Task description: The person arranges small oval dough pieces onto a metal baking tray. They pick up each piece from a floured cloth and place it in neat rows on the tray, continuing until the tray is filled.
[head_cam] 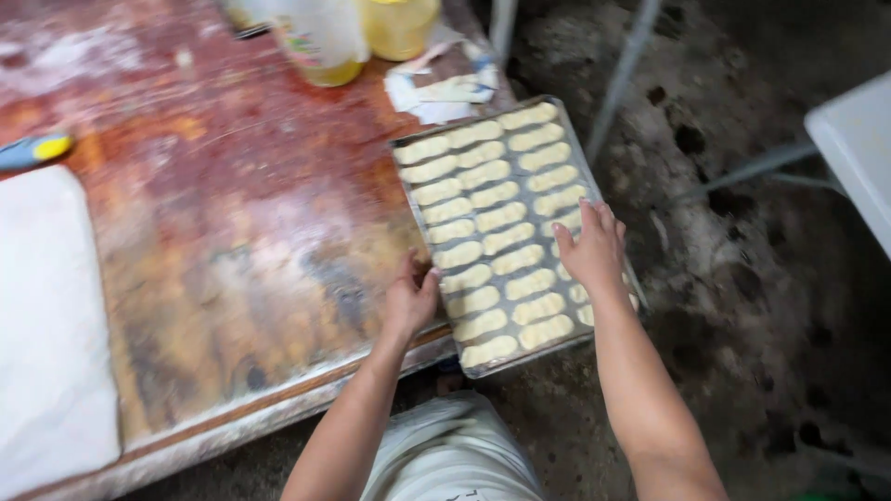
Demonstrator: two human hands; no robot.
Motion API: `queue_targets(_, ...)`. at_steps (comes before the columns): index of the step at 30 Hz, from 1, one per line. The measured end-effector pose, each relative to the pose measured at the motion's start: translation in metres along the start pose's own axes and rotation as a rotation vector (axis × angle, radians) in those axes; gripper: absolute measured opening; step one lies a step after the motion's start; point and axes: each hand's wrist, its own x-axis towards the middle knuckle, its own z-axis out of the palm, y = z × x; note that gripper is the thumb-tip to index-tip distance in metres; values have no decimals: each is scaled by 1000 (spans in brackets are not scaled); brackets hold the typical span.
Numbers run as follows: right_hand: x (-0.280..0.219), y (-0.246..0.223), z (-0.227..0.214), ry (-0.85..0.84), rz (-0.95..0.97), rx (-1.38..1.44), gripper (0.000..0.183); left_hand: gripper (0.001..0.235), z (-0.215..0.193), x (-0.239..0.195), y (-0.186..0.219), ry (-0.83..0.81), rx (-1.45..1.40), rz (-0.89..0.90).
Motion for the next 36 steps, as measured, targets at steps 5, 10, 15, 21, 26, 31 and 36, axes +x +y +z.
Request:
queue_targets(5, -27, -141, 41, -130, -429, 216, 54, 53, -63, -16, -73, 211, -152, 18)
queue_targets(10, -105, -321, 96, -420, -771, 404, 45, 42, -182, -59, -176, 494, -239, -11)
queue_targets(15, -213, -474, 165, -504, -806, 400, 19, 36, -299, -121, -311, 712, -438, -88)
queue_targets(21, -342, -645, 152, -736, -1103, 537, 50, 33, -435, -216, -385, 831, -497, -89)
queue_targets(26, -380, -732, 164, -825, -1103, 491, 47, 32, -504, -231, -426, 850, -505, -93)
queue_targets(31, -386, -820, 211, -929, -1066, 468, 42, 30, -576, -237, -465, 871, -524, -126)
queue_targets(36, -410, -907, 224, -991, -1076, 483, 43, 29, -662, -246, -508, 954, -530, -172)
